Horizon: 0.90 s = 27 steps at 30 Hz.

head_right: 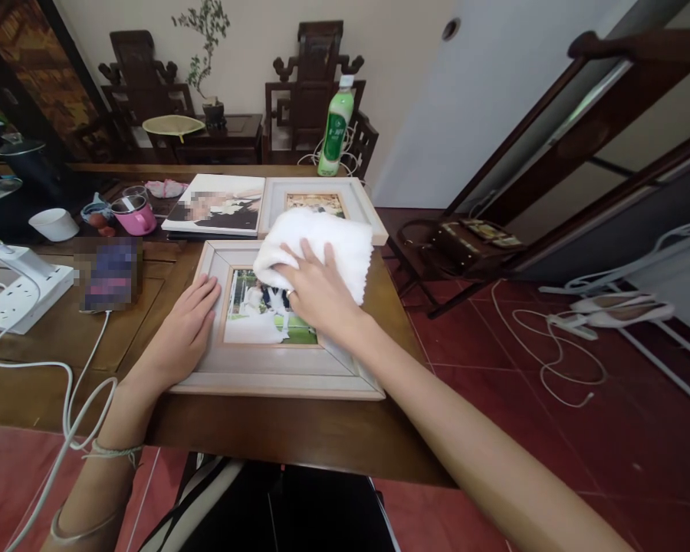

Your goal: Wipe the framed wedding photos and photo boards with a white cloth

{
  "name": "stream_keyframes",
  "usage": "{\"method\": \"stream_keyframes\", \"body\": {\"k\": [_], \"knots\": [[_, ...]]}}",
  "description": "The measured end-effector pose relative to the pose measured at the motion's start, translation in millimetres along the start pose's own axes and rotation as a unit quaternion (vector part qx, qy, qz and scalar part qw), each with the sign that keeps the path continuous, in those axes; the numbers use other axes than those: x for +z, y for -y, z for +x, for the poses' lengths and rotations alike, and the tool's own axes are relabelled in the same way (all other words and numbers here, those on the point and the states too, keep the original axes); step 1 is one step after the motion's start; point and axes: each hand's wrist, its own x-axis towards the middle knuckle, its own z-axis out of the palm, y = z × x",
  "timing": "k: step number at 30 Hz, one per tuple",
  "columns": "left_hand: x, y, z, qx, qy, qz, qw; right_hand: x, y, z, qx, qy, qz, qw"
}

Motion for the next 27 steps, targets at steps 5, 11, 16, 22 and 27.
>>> {"method": "stream_keyframes", "body": {"k": [5,11,16,22,27], "knots": [[1.5,0.3,0.0,0.0,-0.008,0.003,1.0,-17.5,28.7,-23.5,-0.047,0.084,0.024,0.995],[1.4,-0.4,0.2,-0.001,-0.016,0.001,1.0,-60.0,55.2,-90.0,-0.151,0.172,0.135,0.964],[1.2,0.7,-0.1,0.004,-0.015,0.003,1.0,-62.5,62.2,-99.6,-0.174,0.155,0.191,0.954],[0.6,0.4,-1.2,0.001,-0.01,0.008,1.0,-18.1,33.9,-50.4,-0.123,0.085,0.104,0.983],[0.8,1.8,-1.6,0.003,-0.002,0.001,1.0,1.6,-1.6,6.1,-0.096,-0.009,0.025,0.995]]}}
